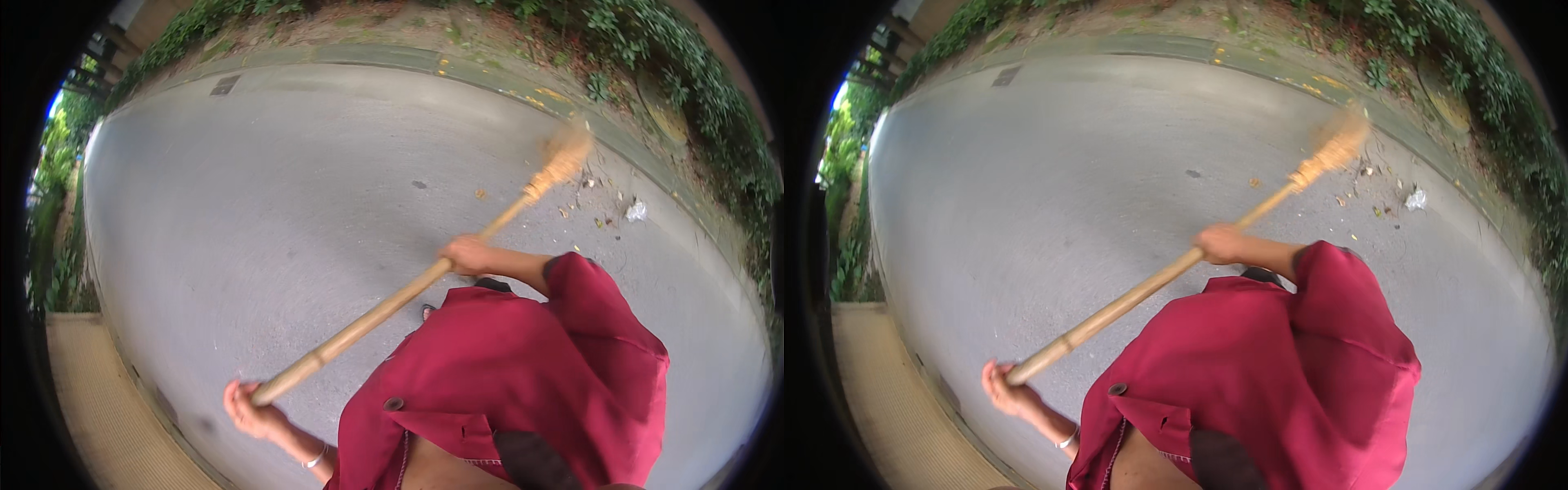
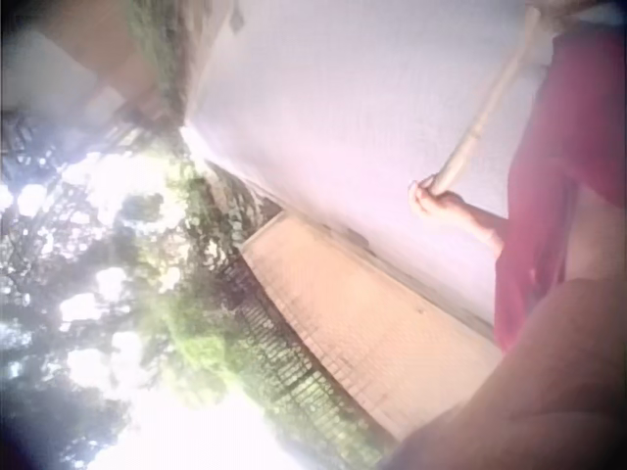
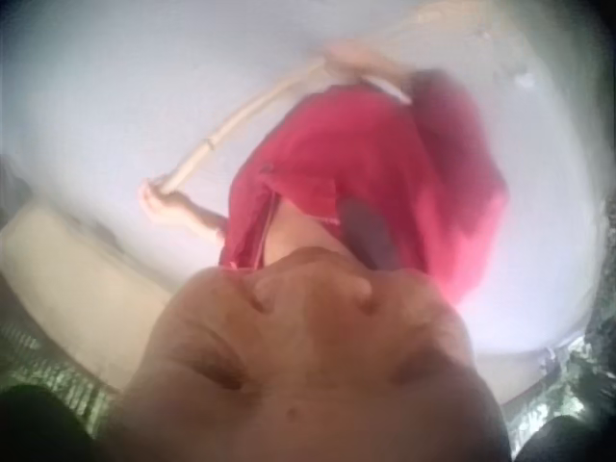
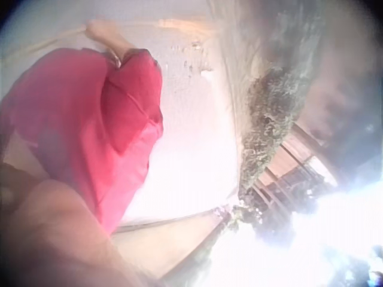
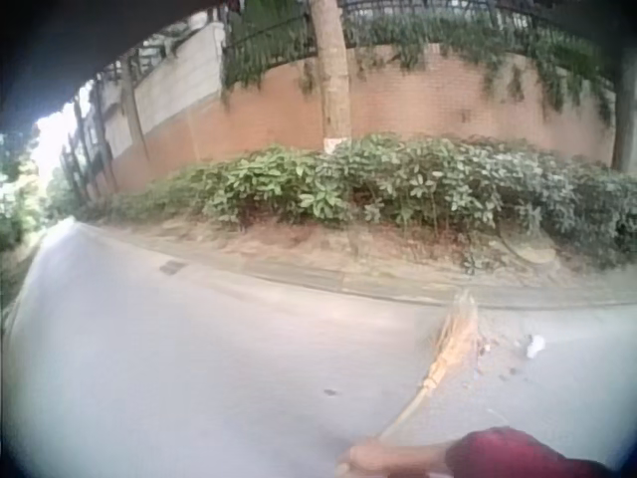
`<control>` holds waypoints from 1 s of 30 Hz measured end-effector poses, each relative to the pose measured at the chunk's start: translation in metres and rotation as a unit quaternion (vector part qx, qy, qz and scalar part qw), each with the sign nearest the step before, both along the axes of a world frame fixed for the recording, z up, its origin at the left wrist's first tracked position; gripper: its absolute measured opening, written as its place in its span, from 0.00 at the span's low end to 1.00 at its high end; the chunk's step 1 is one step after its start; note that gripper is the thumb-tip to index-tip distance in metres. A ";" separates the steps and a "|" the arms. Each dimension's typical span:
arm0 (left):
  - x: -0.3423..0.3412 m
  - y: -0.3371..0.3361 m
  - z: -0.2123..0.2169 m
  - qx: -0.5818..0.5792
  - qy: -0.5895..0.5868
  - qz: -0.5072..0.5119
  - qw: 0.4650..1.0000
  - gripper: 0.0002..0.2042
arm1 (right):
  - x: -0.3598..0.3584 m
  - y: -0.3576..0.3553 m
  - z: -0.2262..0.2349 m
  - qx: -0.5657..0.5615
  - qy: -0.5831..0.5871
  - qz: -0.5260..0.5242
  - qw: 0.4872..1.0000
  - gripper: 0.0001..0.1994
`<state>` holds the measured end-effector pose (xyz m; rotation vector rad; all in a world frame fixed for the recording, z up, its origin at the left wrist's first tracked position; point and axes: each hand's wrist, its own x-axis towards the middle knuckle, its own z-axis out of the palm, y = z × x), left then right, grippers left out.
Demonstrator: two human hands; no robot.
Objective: The person sweeps a paved outdoor area using a traditional straw broom. They gather leaves, dirt, and small debris into a pile near a drain and along the curb, moving systematically along the path.
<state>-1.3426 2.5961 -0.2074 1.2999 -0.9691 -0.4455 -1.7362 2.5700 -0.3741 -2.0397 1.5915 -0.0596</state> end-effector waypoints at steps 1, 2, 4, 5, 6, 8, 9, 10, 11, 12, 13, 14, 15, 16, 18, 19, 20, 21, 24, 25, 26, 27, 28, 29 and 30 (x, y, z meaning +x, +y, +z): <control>-0.002 0.013 0.016 -0.034 -0.026 0.019 0.999 0.06 | 0.005 -0.008 0.009 0.007 -0.003 0.018 1.000 0.04; 0.004 0.027 0.025 -0.086 -0.041 -0.013 0.995 0.07 | 0.008 -0.017 0.015 -0.010 -0.034 0.031 0.999 0.05; -0.027 0.055 0.050 -0.142 -0.096 0.010 0.985 0.08 | 0.008 -0.034 0.014 -0.073 -0.091 0.066 0.991 0.04; -0.033 0.065 0.054 -0.171 -0.161 0.002 0.972 0.08 | 0.003 -0.042 0.008 -0.120 -0.116 0.085 0.982 0.04; -0.053 0.076 0.057 -0.198 -0.159 -0.014 0.967 0.09 | -0.003 -0.050 0.002 -0.137 -0.131 0.087 0.978 0.04; -0.106 0.090 0.061 -0.221 -0.526 0.193 0.798 0.10 | -0.026 -0.056 -0.010 -0.154 -0.158 0.086 0.971 0.04; -0.131 0.096 0.058 -0.233 -0.423 0.128 0.866 0.08 | -0.043 -0.055 -0.016 -0.151 -0.167 0.084 0.971 0.03; -0.155 0.101 0.055 -0.241 -0.312 0.060 0.917 0.07 | -0.065 -0.048 -0.023 -0.148 -0.177 0.080 0.970 0.04; -0.180 0.106 0.052 -0.245 -0.195 -0.010 0.950 0.09 | -0.092 -0.033 -0.033 -0.153 -0.178 0.063 0.970 0.04; -0.202 0.110 0.051 -0.239 -0.194 -0.048 0.950 0.09 | -0.113 -0.017 -0.041 -0.161 -0.183 0.049 0.969 0.04; -0.222 0.116 0.050 -0.233 -0.191 -0.085 0.950 0.09 | -0.134 0.002 -0.049 -0.168 -0.188 0.037 0.967 0.04; -0.242 0.121 0.049 -0.226 -0.188 -0.123 0.948 0.09 | -0.161 0.026 -0.057 -0.186 -0.192 0.004 0.964 0.05; -0.262 0.124 0.047 -0.228 -0.192 -0.180 0.937 0.09 | -0.190 0.051 -0.063 -0.204 -0.198 -0.024 0.958 0.05; -0.284 0.121 0.036 -0.201 -0.140 -0.235 0.941 0.08 | -0.225 0.080 -0.077 -0.190 -0.162 -0.061 0.966 0.05; -0.331 0.127 0.012 -0.138 -0.128 -0.260 0.947 0.07 | -0.289 0.140 -0.096 -0.177 -0.129 -0.137 0.966 0.06; -0.353 0.131 -0.003 -0.103 -0.105 -0.270 0.952 0.07 | -0.318 0.166 -0.101 -0.146 -0.079 -0.166 0.972 0.07; -0.370 0.138 -0.019 -0.053 -0.064 -0.284 0.955 0.07 | -0.345 0.190 -0.098 -0.109 -0.052 -0.167 0.978 0.07; -0.382 0.143 -0.040 -0.004 -0.076 -0.274 0.959 0.08 | -0.369 0.214 -0.099 -0.081 -0.025 -0.181 0.980 0.06; -0.401 0.164 -0.060 0.075 -0.021 -0.272 0.959 0.07 | -0.394 0.256 -0.083 -0.016 0.022 -0.171 0.985 0.05; -0.390 0.168 -0.061 0.080 -0.005 -0.254 0.964 0.07 | -0.390 0.268 -0.074 0.006 0.031 -0.157 0.987 0.05; -0.375 0.173 -0.060 0.084 0.011 -0.231 0.969 0.07 | -0.380 0.273 -0.066 -0.012 0.027 -0.140 0.990 0.05; -0.355 0.180 -0.054 0.067 0.014 -0.215 0.974 0.07 | -0.360 0.277 -0.059 -0.027 0.020 -0.123 0.992 0.05; -0.334 0.192 -0.043 0.057 0.021 -0.176 0.982 0.07 | -0.338 0.285 -0.049 -0.037 0.013 -0.111 0.993 0.05; -0.310 0.207 -0.031 0.044 0.027 -0.134 0.990 0.06 | -0.312 0.284 -0.029 -0.017 0.001 -0.083 0.996 0.05; -0.276 0.227 -0.017 0.018 0.004 -0.088 0.996 0.06 | -0.285 0.285 -0.023 -0.019 -0.012 -0.045 0.999 0.04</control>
